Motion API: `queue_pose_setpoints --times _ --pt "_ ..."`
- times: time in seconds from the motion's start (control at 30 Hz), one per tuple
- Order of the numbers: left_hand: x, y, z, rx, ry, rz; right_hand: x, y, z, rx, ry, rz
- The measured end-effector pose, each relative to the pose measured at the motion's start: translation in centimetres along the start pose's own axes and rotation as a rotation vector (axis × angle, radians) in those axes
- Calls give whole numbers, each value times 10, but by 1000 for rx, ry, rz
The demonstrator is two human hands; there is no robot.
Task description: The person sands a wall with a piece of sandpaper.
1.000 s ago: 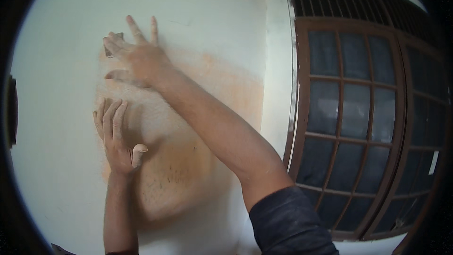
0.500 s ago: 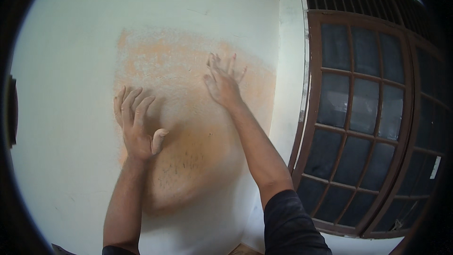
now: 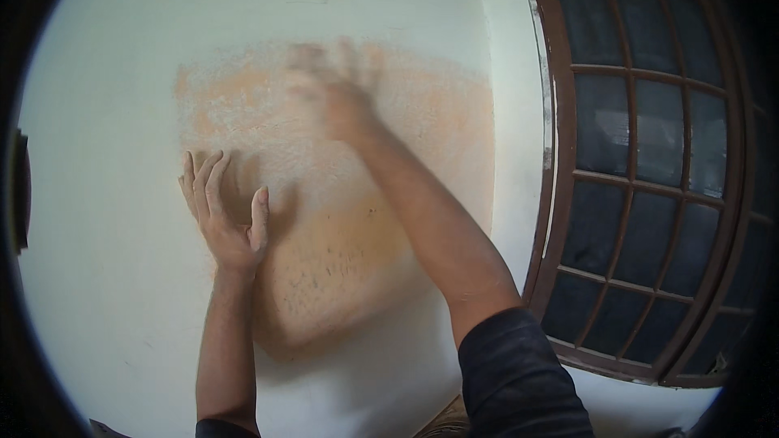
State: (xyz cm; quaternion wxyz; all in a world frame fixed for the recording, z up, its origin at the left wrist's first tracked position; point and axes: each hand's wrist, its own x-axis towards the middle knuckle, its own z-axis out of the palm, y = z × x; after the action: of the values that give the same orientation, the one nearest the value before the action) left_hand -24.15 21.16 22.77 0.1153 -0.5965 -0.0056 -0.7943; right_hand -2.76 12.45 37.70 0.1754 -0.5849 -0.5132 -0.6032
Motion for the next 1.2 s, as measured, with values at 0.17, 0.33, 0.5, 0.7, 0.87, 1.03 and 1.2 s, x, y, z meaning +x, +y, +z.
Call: queue_pose_setpoints --times 0.17,0.33,0.5,0.7,0.87,1.03,1.2 --pt "6 14 18 189 14 20 -96 129 23 291 -178 775" --pt "9 21 13 318 38 59 -128 143 45 352 -208 518" --pt "-20 86 25 268 -274 11 -161 164 95 254 121 366" --pt "-73 94 38 333 -197 14 -160 160 68 287 173 247" --pt "-79 85 51 229 -106 -85 -161 140 61 80 150 298" --pt "-72 97 48 339 -260 -130 -148 164 80 54 202 436" --pt "-64 115 58 314 -330 -127 -146 354 107 13 113 1014"
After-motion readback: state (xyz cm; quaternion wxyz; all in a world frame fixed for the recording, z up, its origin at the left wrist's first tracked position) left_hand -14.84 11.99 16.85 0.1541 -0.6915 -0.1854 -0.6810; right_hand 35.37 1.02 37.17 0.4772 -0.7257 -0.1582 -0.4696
